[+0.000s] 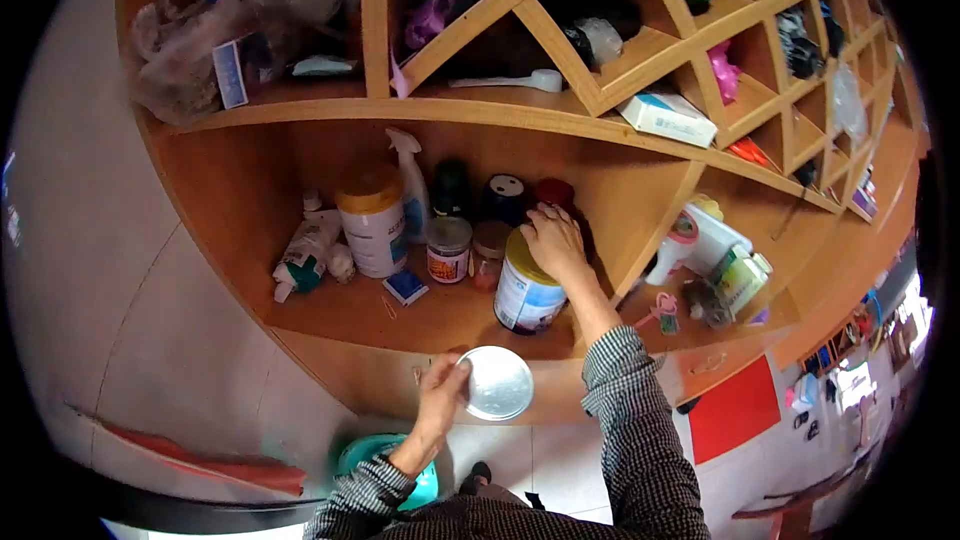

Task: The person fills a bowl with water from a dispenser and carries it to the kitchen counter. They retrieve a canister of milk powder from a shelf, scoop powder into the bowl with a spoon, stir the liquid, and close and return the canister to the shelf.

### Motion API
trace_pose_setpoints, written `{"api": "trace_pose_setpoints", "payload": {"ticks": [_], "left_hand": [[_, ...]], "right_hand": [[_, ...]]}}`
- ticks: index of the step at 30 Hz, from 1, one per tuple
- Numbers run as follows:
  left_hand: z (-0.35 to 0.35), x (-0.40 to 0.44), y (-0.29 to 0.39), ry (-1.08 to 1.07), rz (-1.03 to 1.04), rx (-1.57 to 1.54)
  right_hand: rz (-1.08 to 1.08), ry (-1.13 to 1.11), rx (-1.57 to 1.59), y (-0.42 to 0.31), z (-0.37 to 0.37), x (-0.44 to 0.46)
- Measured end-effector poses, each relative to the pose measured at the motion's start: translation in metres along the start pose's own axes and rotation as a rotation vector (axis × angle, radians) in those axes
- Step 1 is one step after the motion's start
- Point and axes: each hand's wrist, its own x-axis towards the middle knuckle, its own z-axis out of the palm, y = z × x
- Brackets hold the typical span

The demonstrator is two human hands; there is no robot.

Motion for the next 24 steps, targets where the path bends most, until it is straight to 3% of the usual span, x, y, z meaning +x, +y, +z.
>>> {"api": "trace_pose_setpoints", "payload": {"ticks": [2, 6, 7, 11, 15, 21, 24], "left_hand": [[0.027, 0.021, 0.006, -0.068, -0.005, -0.013], [0.044, 0.079, -0.024, -0.155, 0.25, 0.092], [0.046, 0.087, -0.028, -0.165, 0.332, 0.131], [0.053, 0.09, -0.017, -0.211, -0.032, 0.008], [0.055, 0.09, -0.022, -0.181, 0.005, -0.028], [0.055, 0.088, -0.025, -0.163, 0.068, -0.053], [0.05, 0.088, -0.024, -0.177, 0.0, -0.065]], "right_hand": [[0.12, -0.308, 0.11, 0.005, 0.007, 0.029], [0.118, -0.374, 0.243, 0.014, 0.032, 0.047], [0.102, -0.343, 0.255, 0.015, 0.035, 0.049], [0.048, -0.259, 0.271, 0.009, 0.038, 0.044], [-0.042, -0.123, 0.269, 0.002, 0.046, 0.045], [-0.018, -0.15, 0.256, -0.009, 0.041, 0.046], [-0.128, 0.092, 0.314, -0.003, 0.06, 0.049]]}}
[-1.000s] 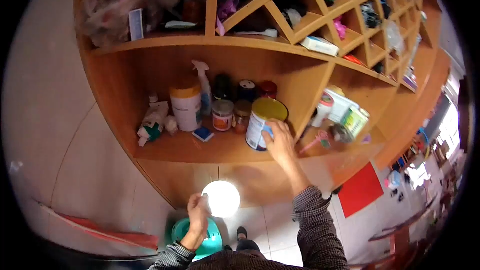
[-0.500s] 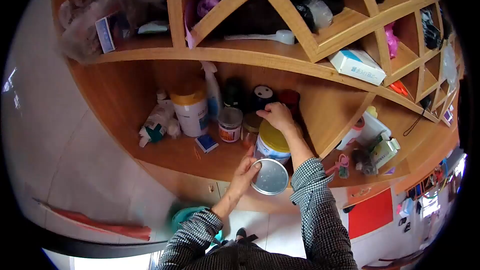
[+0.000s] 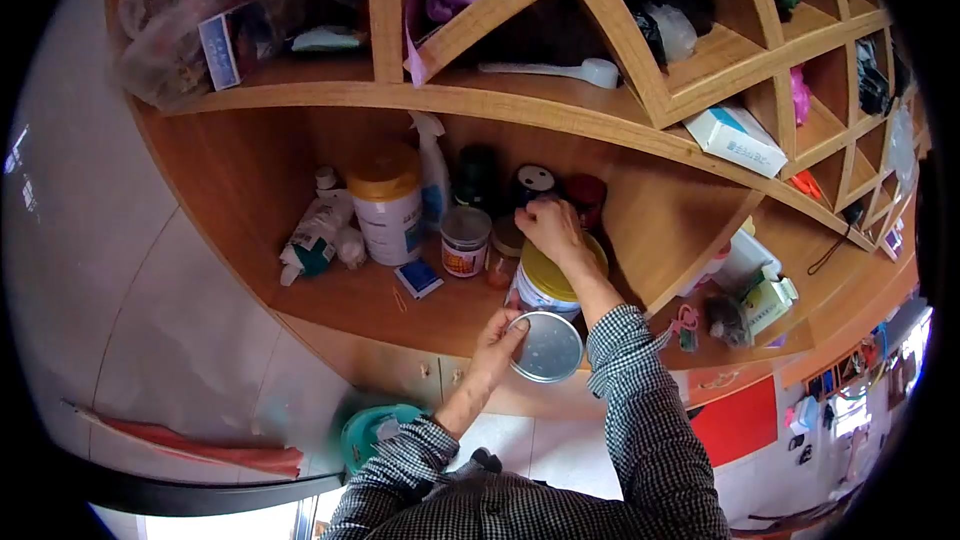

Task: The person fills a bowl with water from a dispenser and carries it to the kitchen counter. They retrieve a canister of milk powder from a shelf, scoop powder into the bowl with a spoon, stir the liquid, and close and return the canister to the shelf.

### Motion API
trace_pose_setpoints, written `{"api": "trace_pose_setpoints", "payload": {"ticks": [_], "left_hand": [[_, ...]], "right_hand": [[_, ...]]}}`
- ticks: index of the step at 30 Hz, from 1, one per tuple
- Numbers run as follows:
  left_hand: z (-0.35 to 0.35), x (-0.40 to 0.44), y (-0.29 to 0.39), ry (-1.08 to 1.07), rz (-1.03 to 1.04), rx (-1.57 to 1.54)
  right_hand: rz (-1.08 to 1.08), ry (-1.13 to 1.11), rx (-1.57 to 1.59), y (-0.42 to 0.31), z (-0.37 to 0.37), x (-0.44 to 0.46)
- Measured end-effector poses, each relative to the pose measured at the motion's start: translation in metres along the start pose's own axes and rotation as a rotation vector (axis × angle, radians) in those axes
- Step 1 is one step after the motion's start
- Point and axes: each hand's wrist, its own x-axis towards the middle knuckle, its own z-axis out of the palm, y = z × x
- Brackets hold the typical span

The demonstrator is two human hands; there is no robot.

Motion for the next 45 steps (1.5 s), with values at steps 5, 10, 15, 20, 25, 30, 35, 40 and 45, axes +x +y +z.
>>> {"api": "trace_pose_setpoints", "payload": {"ticks": [5, 10, 15, 20, 25, 30, 35, 40, 45], "left_hand": [[0.009, -0.008, 0.017, 0.078, -0.016, -0.106], [-0.018, 0.001, 0.054, 0.298, -0.056, -0.314], [0.016, 0.031, 0.11, 0.355, -0.005, -0.298], [0.034, 0.106, 0.077, 0.262, 0.139, 0.356], [0.047, 0.119, 0.07, 0.345, 0.352, 1.108], [0.047, 0.102, 0.082, 0.281, 0.4, 1.206], [0.043, 0.071, 0.086, -0.179, 0.966, 1.469], [0.038, 0.064, 0.075, -0.226, 0.936, 1.616], [0.043, 0.065, 0.072, -0.267, 0.959, 1.658]], "right_hand": [[-0.053, 0.236, 0.204, 0.003, -0.012, 0.004], [0.018, 0.142, 0.645, -0.012, -0.076, 0.005], [-0.124, 0.218, 0.642, -0.037, -0.14, -0.023], [0.14, 0.187, 0.767, -0.045, -0.16, -0.048], [0.265, 0.173, 0.623, -0.035, -0.137, -0.046], [0.301, 0.201, 0.446, -0.013, -0.112, -0.03], [0.58, 0.246, 0.823, -0.003, -0.105, -0.011], [0.618, 0.231, 0.906, -0.006, -0.112, -0.002], [0.641, 0.194, 0.854, 0.007, -0.097, -0.001]]}}
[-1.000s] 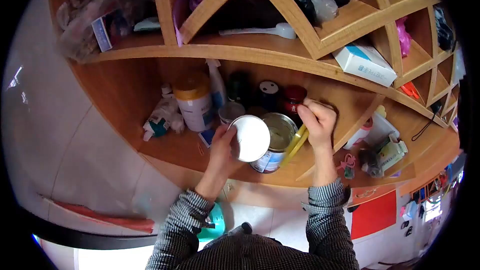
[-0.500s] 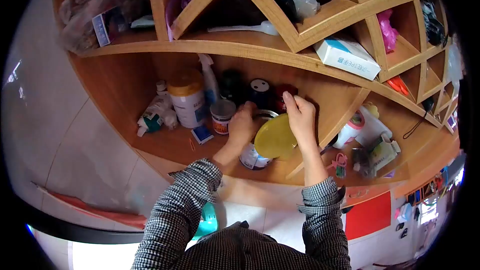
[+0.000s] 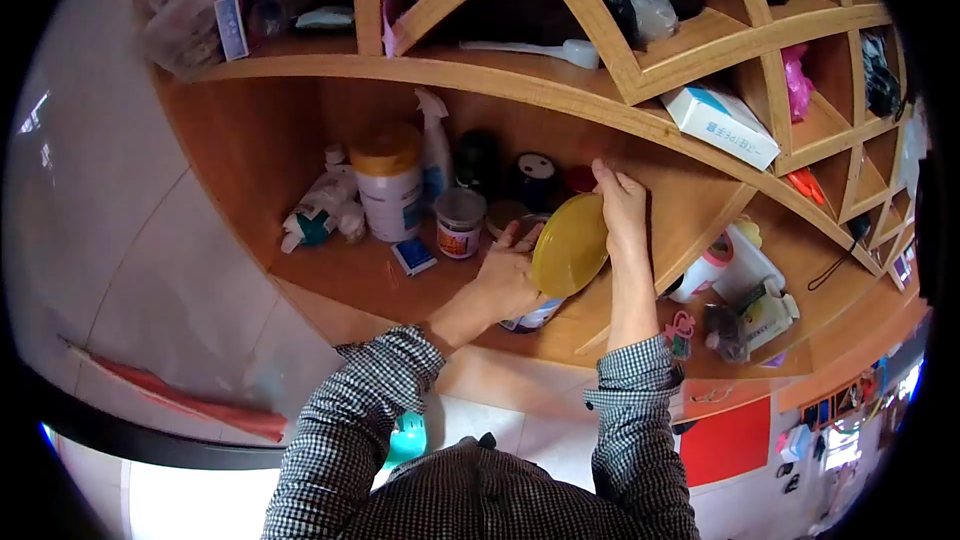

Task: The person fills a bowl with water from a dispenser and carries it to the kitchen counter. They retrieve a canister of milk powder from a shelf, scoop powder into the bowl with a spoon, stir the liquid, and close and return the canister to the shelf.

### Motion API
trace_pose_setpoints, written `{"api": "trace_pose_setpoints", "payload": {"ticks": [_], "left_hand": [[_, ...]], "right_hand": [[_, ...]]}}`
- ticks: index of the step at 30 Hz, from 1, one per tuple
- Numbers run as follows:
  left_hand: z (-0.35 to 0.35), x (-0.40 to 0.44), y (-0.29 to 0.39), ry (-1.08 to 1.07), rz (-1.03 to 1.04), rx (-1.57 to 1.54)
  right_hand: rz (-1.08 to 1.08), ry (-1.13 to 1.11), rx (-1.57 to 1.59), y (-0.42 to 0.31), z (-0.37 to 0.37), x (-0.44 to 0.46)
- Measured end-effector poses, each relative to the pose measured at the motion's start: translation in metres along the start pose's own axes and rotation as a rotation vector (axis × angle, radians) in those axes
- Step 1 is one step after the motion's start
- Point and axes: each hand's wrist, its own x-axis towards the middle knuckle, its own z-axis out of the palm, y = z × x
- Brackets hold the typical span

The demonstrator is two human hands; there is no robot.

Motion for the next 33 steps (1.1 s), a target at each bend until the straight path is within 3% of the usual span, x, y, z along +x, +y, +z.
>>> {"api": "trace_pose_setpoints", "payload": {"ticks": [7, 10, 13, 16, 21, 24, 27, 30, 33], "left_hand": [[-0.008, 0.004, 0.002, -0.157, -0.093, -0.11], [0.003, -0.002, -0.012, 0.244, -0.559, -0.793], [-0.022, -0.008, 0.004, 0.435, -0.809, -1.39], [0.017, -0.013, -0.004, 0.463, -0.887, -1.176], [0.014, -0.009, 0.008, 0.657, -0.938, -0.905], [0.013, -0.016, 0.007, 0.587, -0.998, -0.725], [0.005, -0.013, 0.013, 0.554, -1.106, -0.847], [0.012, -0.011, 0.012, 0.835, -1.002, -1.153], [0.012, -0.006, 0.012, 0.872, -1.043, -1.053]], "right_hand": [[-0.014, -0.002, -0.128, 0.028, 0.004, 0.017], [-0.048, -0.019, -0.218, 0.046, 0.009, 0.027], [-0.021, -0.021, -0.55, 0.048, 0.016, 0.024], [0.019, -0.02, -0.897, 0.038, 0.036, 0.005], [-0.156, -0.102, -0.986, 0.051, 0.051, 0.008], [-0.21, -0.135, -1.026, 0.054, 0.058, 0.005], [-0.185, -0.193, -1.087, 0.05, 0.063, 0.004], [-0.285, -0.256, -1.158, 0.049, 0.067, 0.001], [-0.368, -0.312, -1.181, 0.051, 0.069, -0.001]]}}
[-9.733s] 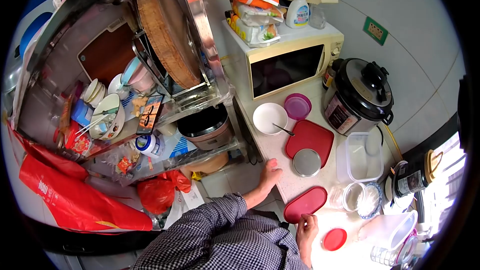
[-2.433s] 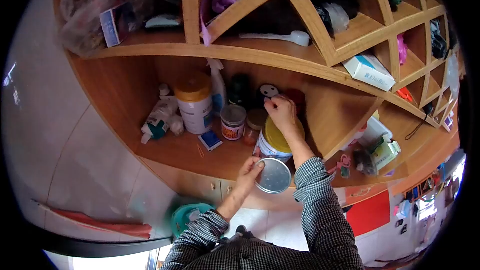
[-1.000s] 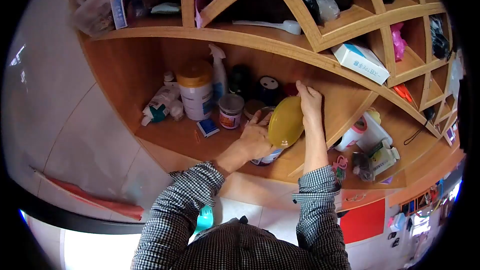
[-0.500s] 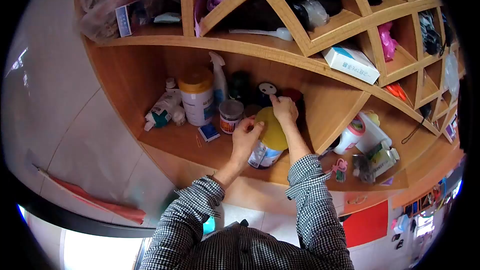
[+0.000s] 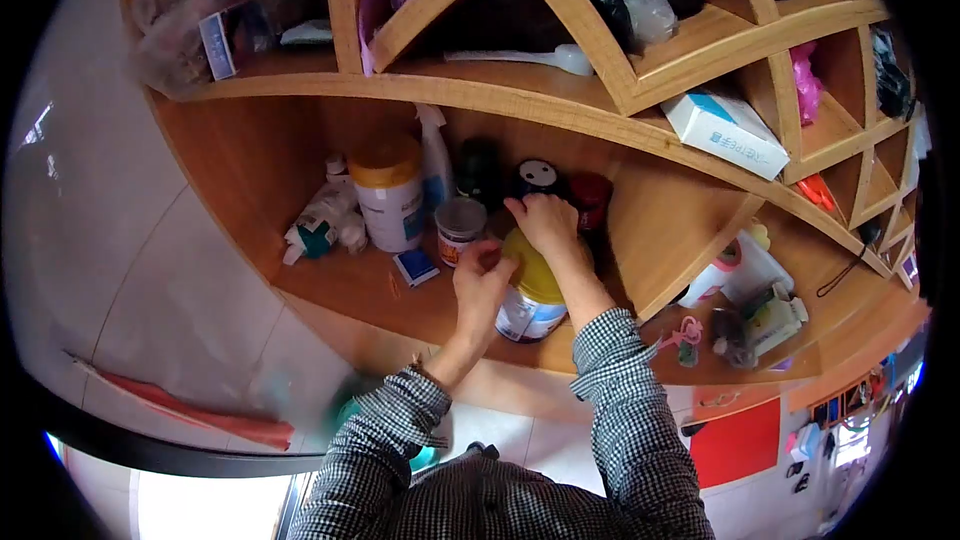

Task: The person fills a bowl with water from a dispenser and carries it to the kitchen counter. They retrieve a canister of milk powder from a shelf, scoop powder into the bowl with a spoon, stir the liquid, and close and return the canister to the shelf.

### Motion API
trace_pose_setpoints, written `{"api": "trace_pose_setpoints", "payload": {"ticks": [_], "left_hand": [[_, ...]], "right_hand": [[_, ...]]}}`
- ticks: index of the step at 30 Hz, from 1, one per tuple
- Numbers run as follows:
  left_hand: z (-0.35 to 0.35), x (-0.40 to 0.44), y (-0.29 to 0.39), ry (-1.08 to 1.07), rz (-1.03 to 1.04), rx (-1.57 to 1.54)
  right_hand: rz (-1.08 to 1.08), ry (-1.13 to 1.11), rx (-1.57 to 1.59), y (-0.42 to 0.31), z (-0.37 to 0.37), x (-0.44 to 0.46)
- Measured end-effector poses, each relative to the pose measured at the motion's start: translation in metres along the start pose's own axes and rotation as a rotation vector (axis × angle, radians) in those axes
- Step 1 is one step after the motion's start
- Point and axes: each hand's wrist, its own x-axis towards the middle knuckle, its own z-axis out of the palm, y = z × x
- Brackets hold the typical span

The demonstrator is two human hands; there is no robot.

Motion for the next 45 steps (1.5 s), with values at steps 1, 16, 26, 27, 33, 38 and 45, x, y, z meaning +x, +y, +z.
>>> {"api": "trace_pose_setpoints", "payload": {"ticks": [1, 16, 26, 27, 33, 38, 45], "left_hand": [[0.0, 0.006, 0.001, -0.045, -0.059, 0.047], [0.007, 0.038, -0.028, -0.134, -0.177, 0.179], [0.001, 0.03, -0.042, -0.239, -0.2, 0.045], [0.0, 0.029, -0.046, -0.249, -0.233, -0.05], [0.002, 0.023, -0.051, -0.171, 0.063, 0.29], [-0.009, -0.011, -0.032, -0.055, -0.076, 0.416], [-0.173, -0.12, -0.012, -0.123, -0.262, 0.398]], "right_hand": [[-0.018, -0.006, -0.003, 0.0, 0.0, 0.001], [0.053, -0.567, 0.131, 0.004, -0.005, 0.021], [-0.037, -0.57, 0.047, 0.014, 0.015, 0.023], [-0.032, -0.506, 0.044, 0.011, 0.009, 0.017], [-0.299, -0.491, 0.043, 0.034, 0.033, 0.031], [-0.25, -0.401, -0.084, 0.033, 0.029, 0.027], [-0.294, 0.032, -0.204, 0.023, -0.009, 0.014]]}}
